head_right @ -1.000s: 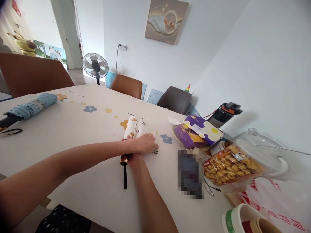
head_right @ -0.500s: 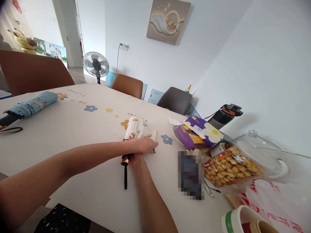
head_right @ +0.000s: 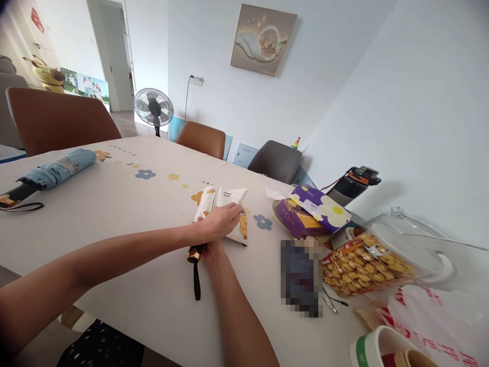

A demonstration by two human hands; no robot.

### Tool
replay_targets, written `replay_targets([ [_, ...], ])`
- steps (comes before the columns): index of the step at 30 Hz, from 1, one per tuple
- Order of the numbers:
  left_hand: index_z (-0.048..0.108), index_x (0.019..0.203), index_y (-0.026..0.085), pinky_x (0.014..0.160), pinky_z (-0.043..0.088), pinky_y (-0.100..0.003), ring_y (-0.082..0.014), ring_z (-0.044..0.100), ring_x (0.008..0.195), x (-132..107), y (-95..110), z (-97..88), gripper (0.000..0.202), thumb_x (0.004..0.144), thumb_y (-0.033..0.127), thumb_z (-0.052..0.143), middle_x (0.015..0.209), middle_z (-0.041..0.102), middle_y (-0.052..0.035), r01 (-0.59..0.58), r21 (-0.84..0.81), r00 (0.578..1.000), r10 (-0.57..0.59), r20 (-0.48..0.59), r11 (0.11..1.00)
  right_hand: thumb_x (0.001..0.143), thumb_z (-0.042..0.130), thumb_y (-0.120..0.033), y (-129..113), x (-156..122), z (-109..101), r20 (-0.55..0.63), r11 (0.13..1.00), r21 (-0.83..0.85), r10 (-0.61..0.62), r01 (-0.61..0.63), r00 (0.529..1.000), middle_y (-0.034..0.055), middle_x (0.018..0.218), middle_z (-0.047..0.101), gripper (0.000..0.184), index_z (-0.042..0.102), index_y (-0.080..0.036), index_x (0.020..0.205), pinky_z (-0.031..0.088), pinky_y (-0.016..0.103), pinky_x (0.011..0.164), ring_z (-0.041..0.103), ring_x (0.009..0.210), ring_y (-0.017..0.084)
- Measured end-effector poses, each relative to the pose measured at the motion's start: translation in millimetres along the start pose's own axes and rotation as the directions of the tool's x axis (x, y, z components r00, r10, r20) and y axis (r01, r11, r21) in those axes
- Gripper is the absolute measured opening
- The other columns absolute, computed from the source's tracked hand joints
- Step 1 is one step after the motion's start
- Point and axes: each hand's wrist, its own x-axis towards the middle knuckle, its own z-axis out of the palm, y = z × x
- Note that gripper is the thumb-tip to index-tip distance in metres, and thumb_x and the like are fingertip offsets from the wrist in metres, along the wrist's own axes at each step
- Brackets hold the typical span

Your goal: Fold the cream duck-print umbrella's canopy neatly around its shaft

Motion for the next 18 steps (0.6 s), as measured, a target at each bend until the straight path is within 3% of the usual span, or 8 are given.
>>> replay_targets([
  [3, 0.059, 0.103, 0.022, 0.075, 0.044, -0.027, -0.0162, 0.058, 0.087, -1.2, -7.9, -21.5, 0.030, 0.090, 0.028, 0.032, 0.102, 0.063, -0.0018, 0.036, -0.126, 0.967, -0.067, -0.246, 0.991, 0.073, 0.060, -0.024, 2.5, -6.8, -1.3, 0.185, 0.920, 0.338, 0.142, -0.199, 0.972, -0.0031, 0.051, 0.045, 0.014, 0.049, -0.019, 0.065, 0.044, 0.022, 0.046, 0.049, 0.052, 0.011],
  [7, 0.063, 0.099, 0.022, 0.079, 0.044, -0.023, -0.0131, 0.060, 0.087, -14.2, -30.7, -57.3, 0.028, 0.088, 0.026, 0.037, 0.101, 0.067, 0.0011, 0.071, -0.250, 0.890, -0.174, -0.421, 0.966, 0.071, 0.064, -0.022, -3.4, -6.7, 1.6, 0.228, 0.869, 0.406, 0.204, -0.284, 0.952, -0.0009, 0.065, 0.054, 0.013, 0.054, -0.015, 0.075, 0.046, 0.018, 0.046, 0.049, 0.051, 0.006],
  [11, 0.065, 0.097, 0.022, 0.079, 0.045, -0.024, -0.0146, 0.062, 0.084, -42.3, -67.2, -70.3, 0.027, 0.085, 0.025, 0.041, 0.098, 0.068, 0.0014, 0.192, -0.209, 0.846, -0.269, -0.461, 0.959, 0.069, 0.066, -0.020, -5.5, -5.6, 2.3, 0.266, 0.833, 0.455, 0.209, -0.314, 0.941, -0.0005, 0.066, 0.054, 0.015, 0.053, -0.013, 0.072, 0.038, 0.014, 0.035, 0.043, 0.044, 0.003],
  [14, 0.066, 0.095, 0.023, 0.079, 0.045, -0.025, -0.0154, 0.062, 0.083, -62.3, -92.8, -62.1, 0.027, 0.084, 0.027, 0.041, 0.096, 0.069, 0.0018, 0.291, -0.165, 0.830, -0.334, -0.446, 0.943, 0.068, 0.068, -0.021, -5.3, -5.7, 0.1, 0.291, 0.834, 0.473, 0.156, -0.284, 0.944, -0.0015, 0.064, 0.053, 0.017, 0.053, -0.014, 0.071, 0.035, 0.013, 0.033, 0.039, 0.042, 0.002],
  [18, 0.065, 0.093, 0.025, 0.075, 0.045, -0.024, -0.0151, 0.062, 0.080, -74.5, -110.1, -46.7, 0.027, 0.085, 0.028, 0.040, 0.094, 0.069, 0.0026, 0.360, -0.164, 0.828, -0.395, -0.398, 0.918, 0.068, 0.070, -0.029, -8.9, -5.9, -3.9, 0.318, 0.838, 0.441, 0.189, -0.322, 0.929, -0.0029, 0.062, 0.053, 0.023, 0.051, -0.016, 0.075, 0.031, 0.013, 0.031, 0.037, 0.040, 0.003],
])
